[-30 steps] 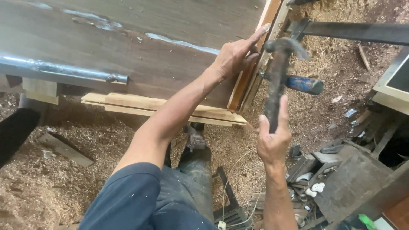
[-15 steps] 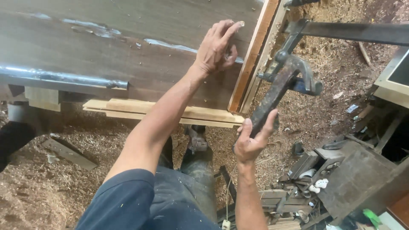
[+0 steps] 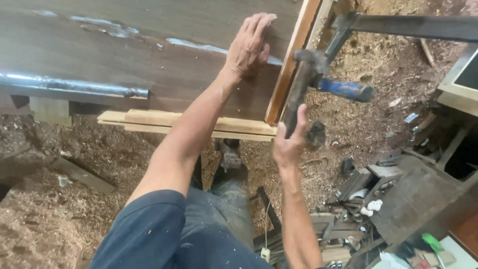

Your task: Nailing thin wooden strips onto a larger board to create a decorative or structural surface.

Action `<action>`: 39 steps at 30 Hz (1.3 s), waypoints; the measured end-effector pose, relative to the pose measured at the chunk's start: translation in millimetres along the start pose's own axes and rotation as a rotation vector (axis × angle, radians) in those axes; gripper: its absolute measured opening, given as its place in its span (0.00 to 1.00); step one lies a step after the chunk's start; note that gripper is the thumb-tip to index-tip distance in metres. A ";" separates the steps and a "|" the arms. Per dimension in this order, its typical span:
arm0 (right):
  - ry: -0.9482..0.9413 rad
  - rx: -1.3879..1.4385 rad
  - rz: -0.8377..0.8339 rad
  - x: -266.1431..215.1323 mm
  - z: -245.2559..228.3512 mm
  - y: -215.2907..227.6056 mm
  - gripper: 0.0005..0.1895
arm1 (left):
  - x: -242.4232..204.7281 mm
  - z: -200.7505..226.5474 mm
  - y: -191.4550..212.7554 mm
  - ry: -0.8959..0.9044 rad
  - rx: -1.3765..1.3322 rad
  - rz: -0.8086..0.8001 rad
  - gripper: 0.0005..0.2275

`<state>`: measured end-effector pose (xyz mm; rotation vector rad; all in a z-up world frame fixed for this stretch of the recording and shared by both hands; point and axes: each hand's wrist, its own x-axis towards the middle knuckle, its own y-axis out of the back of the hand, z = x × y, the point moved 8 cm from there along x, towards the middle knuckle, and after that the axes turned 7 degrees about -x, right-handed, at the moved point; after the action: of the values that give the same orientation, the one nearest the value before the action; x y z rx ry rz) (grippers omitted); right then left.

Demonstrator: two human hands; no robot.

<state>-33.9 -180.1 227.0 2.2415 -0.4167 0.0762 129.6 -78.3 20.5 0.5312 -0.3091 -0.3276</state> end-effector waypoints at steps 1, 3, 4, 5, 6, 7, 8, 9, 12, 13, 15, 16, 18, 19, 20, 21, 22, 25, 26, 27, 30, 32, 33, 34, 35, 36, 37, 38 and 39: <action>-0.265 -0.057 -0.203 -1.6 18.7 -9.8 0.33 | 0.4 9.4 6.4 -0.020 0.011 0.015 0.32; -0.490 -0.087 -0.390 -4.4 50.6 -26.2 0.35 | 19.5 3.2 15.0 -0.065 0.052 0.057 0.31; -0.327 0.036 -0.284 -9.2 45.0 -11.9 0.34 | 10.6 2.6 7.1 -0.057 0.097 0.031 0.31; -0.163 0.160 -0.177 -17.5 39.6 4.3 0.35 | 0.8 1.3 -1.3 -0.048 0.142 0.004 0.31; -0.185 0.159 -0.196 -24.7 41.2 0.9 0.35 | -3.7 1.3 -0.4 -0.026 0.137 -0.013 0.31; -0.146 0.203 -0.085 -29.4 38.2 9.1 0.33 | -7.7 4.0 2.3 -0.022 0.119 -0.008 0.31; -0.075 0.249 0.058 -22.2 40.9 11.7 0.32 | 10.8 2.5 5.8 -0.054 0.108 0.021 0.31; -0.064 0.250 0.070 -26.0 51.4 12.0 0.32 | 6.7 6.8 4.2 -0.068 0.110 0.028 0.31; -0.110 -0.148 -0.350 -27.4 80.9 -17.1 0.35 | 2.2 7.0 1.5 -0.032 0.089 0.007 0.30; -0.106 -0.127 -0.324 -24.0 81.3 -5.8 0.32 | -0.4 10.4 0.6 -0.045 0.073 0.027 0.31; -0.086 -0.078 -0.307 -16.5 97.7 -7.5 0.30 | 5.9 0.8 8.6 -0.050 0.087 0.057 0.31; -0.080 0.041 -0.196 -22.8 108.2 4.7 0.19 | 4.5 1.8 6.1 -0.039 0.087 0.036 0.31; -0.071 0.164 -0.082 -33.5 122.8 20.0 0.12 | 2.0 5.2 3.8 -0.028 0.092 0.019 0.31; -0.116 0.089 -0.169 -37.4 129.4 15.1 0.12 | 1.3 6.7 3.5 -0.023 0.097 0.009 0.30; -0.157 0.017 -0.252 -39.9 137.2 8.4 0.16 | 3.3 6.5 4.2 -0.021 0.104 0.003 0.29; -0.148 0.024 -0.248 -30.3 145.3 0.0 0.16 | 10.4 1.4 4.3 -0.026 0.113 0.010 0.29; -0.225 -0.136 -0.397 -33.7 158.5 -10.7 0.17 | 7.1 1.9 1.9 -0.028 0.126 0.008 0.28; -0.234 -0.149 -0.429 -33.9 157.0 -2.0 0.19 | 5.9 8.5 -1.6 -0.034 0.134 0.026 0.27; -0.189 -0.003 -0.334 -34.6 142.6 11.5 0.20 | -1.0 11.4 0.8 -0.015 0.122 0.029 0.26; -0.191 0.004 -0.346 -36.5 137.3 7.8 0.20 | 1.7 4.8 4.2 -0.004 0.130 0.027 0.26; -0.299 0.257 -0.242 -41.3 126.3 28.1 0.15 | 5.0 9.2 1.7 -0.036 0.152 0.029 0.27; -0.253 0.266 -0.375 -37.0 106.3 29.5 0.10 | 2.2 9.2 6.1 -0.024 0.216 0.013 0.28; -0.237 0.287 -0.373 -28.1 103.0 31.3 0.10 | 14.4 3.8 6.0 -0.030 0.240 0.022 0.28; -0.256 0.170 -0.416 -30.8 98.4 41.0 0.14 | 9.4 4.4 2.2 -0.020 0.219 0.007 0.26; -0.271 0.052 -0.460 -33.0 94.4 50.7 0.23 | 4.5 4.5 -1.7 -0.009 0.199 -0.008 0.25; -0.287 0.049 -0.460 -43.9 80.8 52.5 0.23 | 0.9 5.1 -2.1 -0.008 0.191 -0.022 0.25; -0.306 0.189 -0.432 -50.9 64.7 55.4 0.28 | -0.1 5.9 0.1 0.002 0.142 -0.005 0.25; -0.311 0.330 -0.374 -51.4 49.2 53.9 0.40 | 13.8 5.1 3.7 -0.017 0.095 0.016 0.25; -0.315 0.327 -0.345 -52.1 34.3 47.1 0.40 | 15.1 8.0 21.2 -0.044 0.088 0.006 0.25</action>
<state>-101.1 -219.9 229.2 2.6261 -0.1849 -0.4214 145.0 -70.3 41.5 0.6101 -0.3683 -0.3215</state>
